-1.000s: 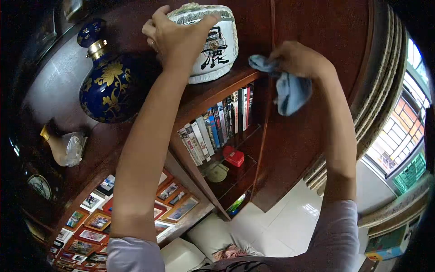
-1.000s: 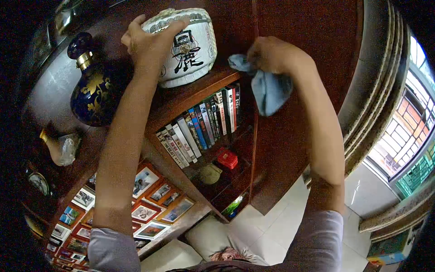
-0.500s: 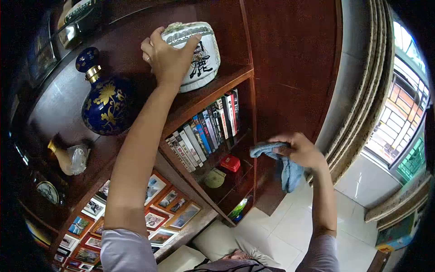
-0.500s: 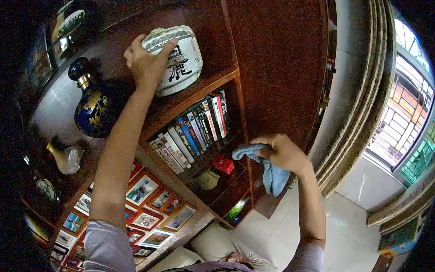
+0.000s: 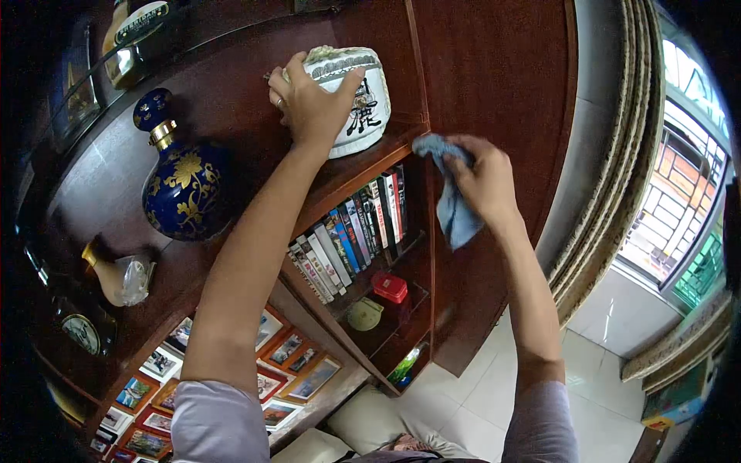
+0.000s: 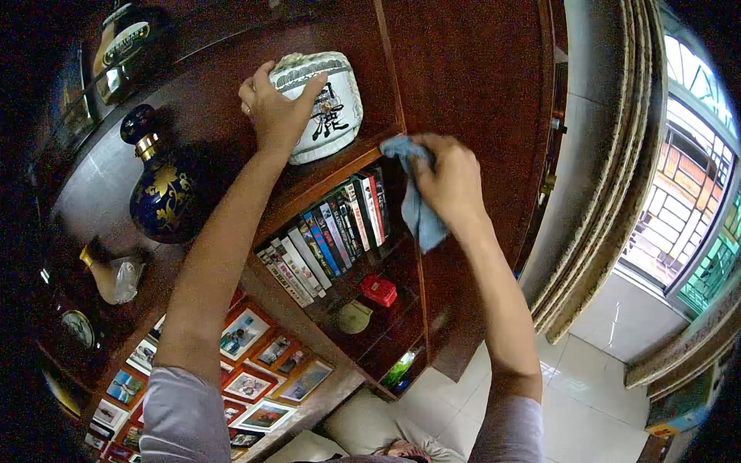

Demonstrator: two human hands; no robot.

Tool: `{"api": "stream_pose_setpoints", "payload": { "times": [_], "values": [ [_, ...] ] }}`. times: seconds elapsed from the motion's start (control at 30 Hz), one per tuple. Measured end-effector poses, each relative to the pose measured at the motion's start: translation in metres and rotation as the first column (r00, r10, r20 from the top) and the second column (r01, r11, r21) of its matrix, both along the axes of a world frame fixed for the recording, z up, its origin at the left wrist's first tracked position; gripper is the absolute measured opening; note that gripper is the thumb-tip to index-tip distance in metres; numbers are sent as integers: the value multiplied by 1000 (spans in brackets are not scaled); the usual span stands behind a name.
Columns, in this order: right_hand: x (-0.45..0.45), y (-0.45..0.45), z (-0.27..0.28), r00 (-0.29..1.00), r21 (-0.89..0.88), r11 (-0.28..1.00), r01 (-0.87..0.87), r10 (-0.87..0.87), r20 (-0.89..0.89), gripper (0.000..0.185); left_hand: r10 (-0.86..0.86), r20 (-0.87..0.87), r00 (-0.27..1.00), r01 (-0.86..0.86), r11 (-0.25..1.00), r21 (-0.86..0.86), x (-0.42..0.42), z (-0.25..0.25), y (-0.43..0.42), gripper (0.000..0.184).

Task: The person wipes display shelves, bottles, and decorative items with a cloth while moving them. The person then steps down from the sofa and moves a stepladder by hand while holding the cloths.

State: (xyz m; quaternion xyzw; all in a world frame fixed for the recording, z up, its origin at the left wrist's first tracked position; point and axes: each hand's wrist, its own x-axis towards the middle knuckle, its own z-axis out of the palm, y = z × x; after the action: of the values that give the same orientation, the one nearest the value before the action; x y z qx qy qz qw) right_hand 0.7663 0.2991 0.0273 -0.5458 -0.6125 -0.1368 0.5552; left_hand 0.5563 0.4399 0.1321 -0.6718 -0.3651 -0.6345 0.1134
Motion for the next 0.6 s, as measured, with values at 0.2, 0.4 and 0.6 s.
{"api": "stream_pose_setpoints", "payload": {
  "times": [0.2, 0.4, 0.6],
  "values": [
    [-21, 100, 21, 978, 69, 986, 153, -162, 134, 31, -53, -60, 997, 56, 997, 44, -12, -6, 10, 98],
    [-21, 79, -16, 992, 60, 990, -130, 130, 10, 32, 12, -57, 998, -1, 984, 179, -5, -5, -22, 73],
    [-19, 36, -74, 751, -132, 851, -508, 363, -551, 24, 64, -64, 996, -52, 982, 180, 0, -4, -23, 74]
  ]
}}
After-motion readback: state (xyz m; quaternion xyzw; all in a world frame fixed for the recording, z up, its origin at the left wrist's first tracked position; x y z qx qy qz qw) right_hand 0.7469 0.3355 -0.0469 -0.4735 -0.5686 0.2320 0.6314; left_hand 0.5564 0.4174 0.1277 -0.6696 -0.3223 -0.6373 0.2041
